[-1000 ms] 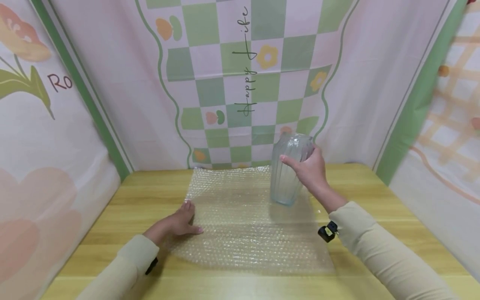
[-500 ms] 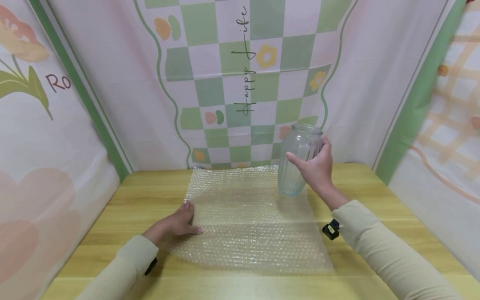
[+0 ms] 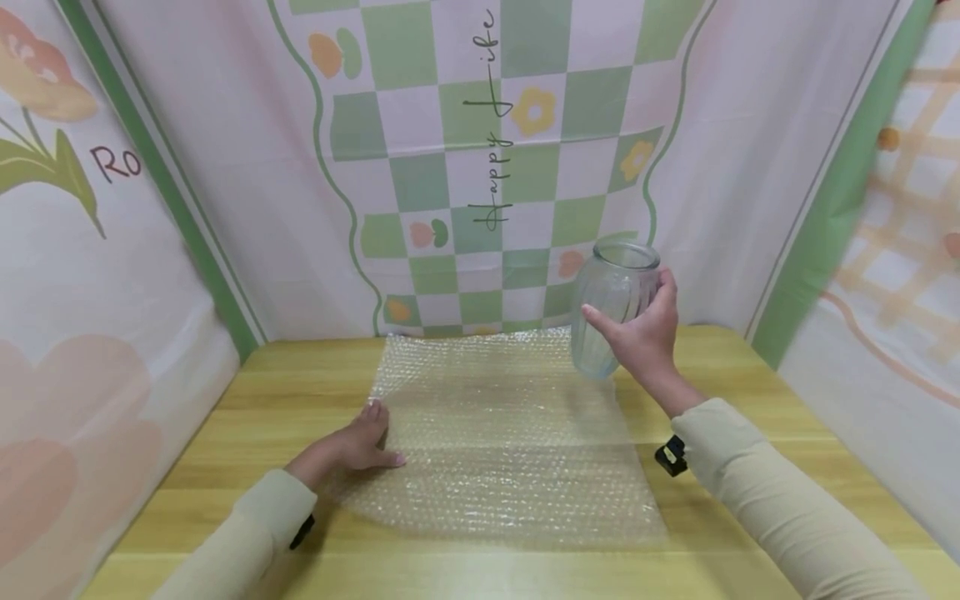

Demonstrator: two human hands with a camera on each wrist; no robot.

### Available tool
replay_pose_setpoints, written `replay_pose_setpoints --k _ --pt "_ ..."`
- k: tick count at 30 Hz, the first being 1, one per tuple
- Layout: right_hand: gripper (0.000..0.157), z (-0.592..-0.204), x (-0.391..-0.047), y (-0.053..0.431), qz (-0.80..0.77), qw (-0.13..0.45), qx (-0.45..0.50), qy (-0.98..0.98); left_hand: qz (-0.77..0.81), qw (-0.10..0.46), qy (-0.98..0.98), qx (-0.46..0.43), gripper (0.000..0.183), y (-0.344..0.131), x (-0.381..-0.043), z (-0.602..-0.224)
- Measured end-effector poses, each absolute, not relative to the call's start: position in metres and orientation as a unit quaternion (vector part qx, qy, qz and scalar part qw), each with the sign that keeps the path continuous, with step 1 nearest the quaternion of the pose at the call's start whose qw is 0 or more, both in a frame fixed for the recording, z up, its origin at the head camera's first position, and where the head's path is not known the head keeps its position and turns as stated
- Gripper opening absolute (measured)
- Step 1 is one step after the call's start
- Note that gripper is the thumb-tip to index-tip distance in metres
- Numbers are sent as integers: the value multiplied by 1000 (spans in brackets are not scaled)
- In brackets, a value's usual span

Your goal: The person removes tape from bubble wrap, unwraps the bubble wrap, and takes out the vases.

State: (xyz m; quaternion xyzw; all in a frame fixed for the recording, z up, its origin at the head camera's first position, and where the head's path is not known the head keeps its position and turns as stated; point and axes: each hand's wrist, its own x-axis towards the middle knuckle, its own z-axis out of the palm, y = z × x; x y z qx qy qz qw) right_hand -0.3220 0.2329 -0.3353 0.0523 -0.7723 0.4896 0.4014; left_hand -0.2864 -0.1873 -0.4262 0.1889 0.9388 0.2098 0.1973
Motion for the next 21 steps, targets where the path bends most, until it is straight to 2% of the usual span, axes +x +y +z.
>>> replay_pose_setpoints --k 9,21 --pt "102 -338 -323 244 462 425 84 -773 212 201 939 184 100 -188 -286 -425" --pt "102 -340 -319 268 466 425 49 -774 220 197 937 188 102 -187 -286 -428"
